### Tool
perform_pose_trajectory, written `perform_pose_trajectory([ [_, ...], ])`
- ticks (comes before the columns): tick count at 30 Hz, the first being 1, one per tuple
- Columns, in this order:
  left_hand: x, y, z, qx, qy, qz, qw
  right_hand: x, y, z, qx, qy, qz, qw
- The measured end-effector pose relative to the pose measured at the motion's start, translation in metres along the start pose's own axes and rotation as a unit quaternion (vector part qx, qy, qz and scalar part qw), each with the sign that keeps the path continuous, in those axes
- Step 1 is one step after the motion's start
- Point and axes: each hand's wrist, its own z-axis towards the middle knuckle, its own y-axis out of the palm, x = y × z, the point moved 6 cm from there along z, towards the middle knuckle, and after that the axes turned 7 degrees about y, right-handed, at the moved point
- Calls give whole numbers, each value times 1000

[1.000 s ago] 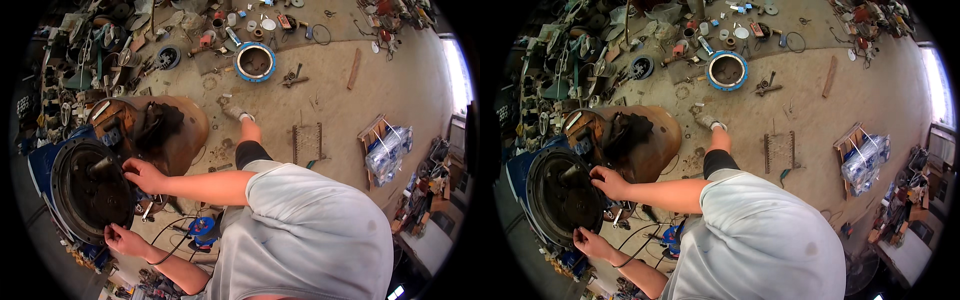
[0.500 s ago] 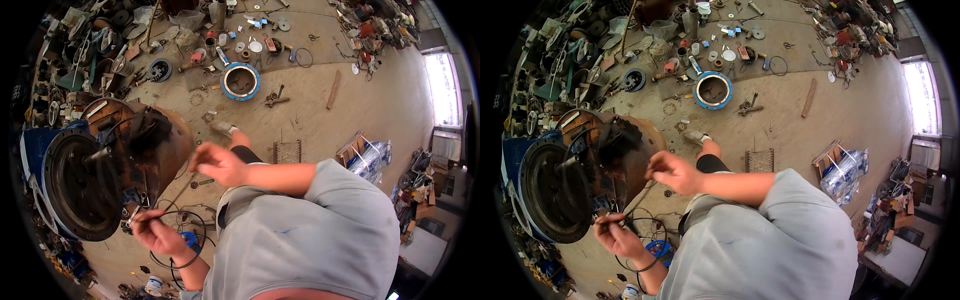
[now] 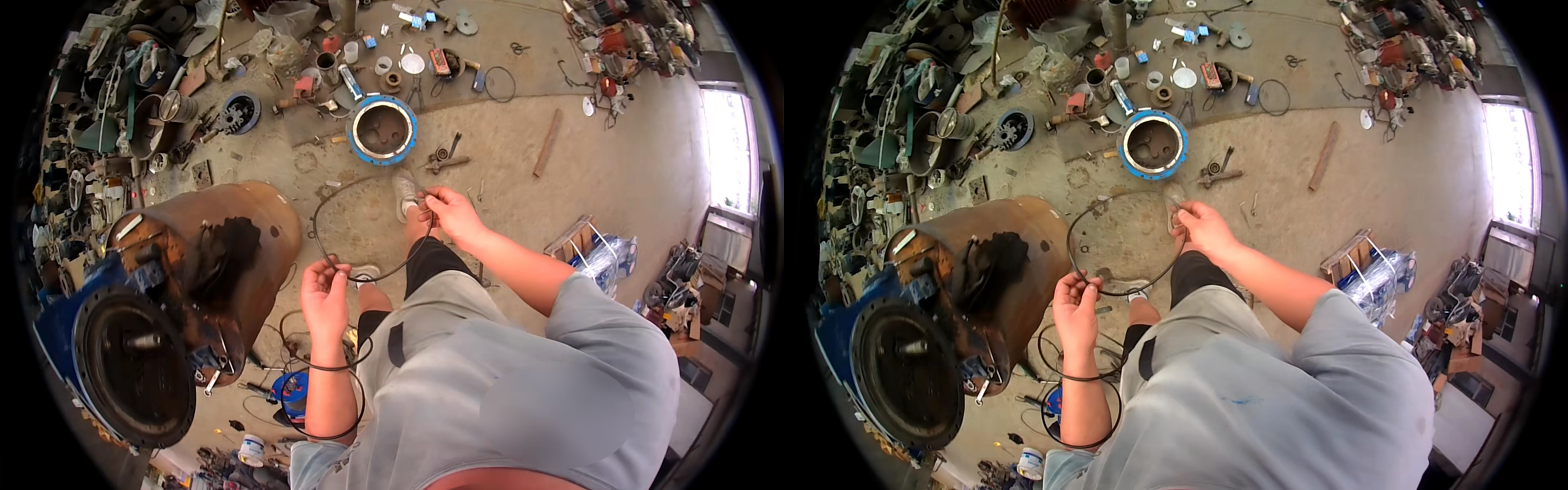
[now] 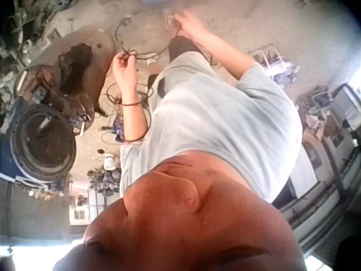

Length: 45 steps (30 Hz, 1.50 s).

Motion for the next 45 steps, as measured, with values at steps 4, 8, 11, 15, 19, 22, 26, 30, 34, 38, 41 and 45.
perform_pose_trajectory([
  [4, -29, 48, 82, 42, -26, 14, 999, -34, -57, 86, 47, -1, -84, 995],
  [8, -64, 91, 170, 67, 33, -10, 997, -58, -97, 176, 77, -21, -65, 995],
  [11, -108, 110, 228, 54, 82, 18, 995, -54, -126, 243, 86, -48, -73, 992],
  [15, -185, 122, 298, 34, 111, 26, 993, -36, -144, 321, 112, -84, -86, 986],
  [19, -284, 128, 359, 3, 171, 69, 983, 3, -167, 412, 129, -120, -114, 978],
  [22, -367, 123, 411, 4, 192, 95, 977, 30, -171, 488, 131, -148, -138, 970],
  [26, -458, 132, 479, 11, 201, 155, 967, 66, -189, 568, 143, -194, -148, 959],
  [30, -515, 149, 530, 9, 216, 98, 971, 100, -222, 638, 159, -218, -141, 953],
  [34, -549, 159, 571, -36, 222, 67, 972, 116, -239, 683, 183, -238, -137, 944],
  [38, -557, 173, 598, -66, 237, 67, 967, 127, -253, 705, 210, -252, -125, 936],
  [41, -558, 179, 608, -78, 187, 64, 977, 134, -258, 715, 220, -242, -140, 935],
  [45, -571, 180, 606, -86, 135, 68, 985, 140, -262, 716, 204, -164, -150, 953],
])
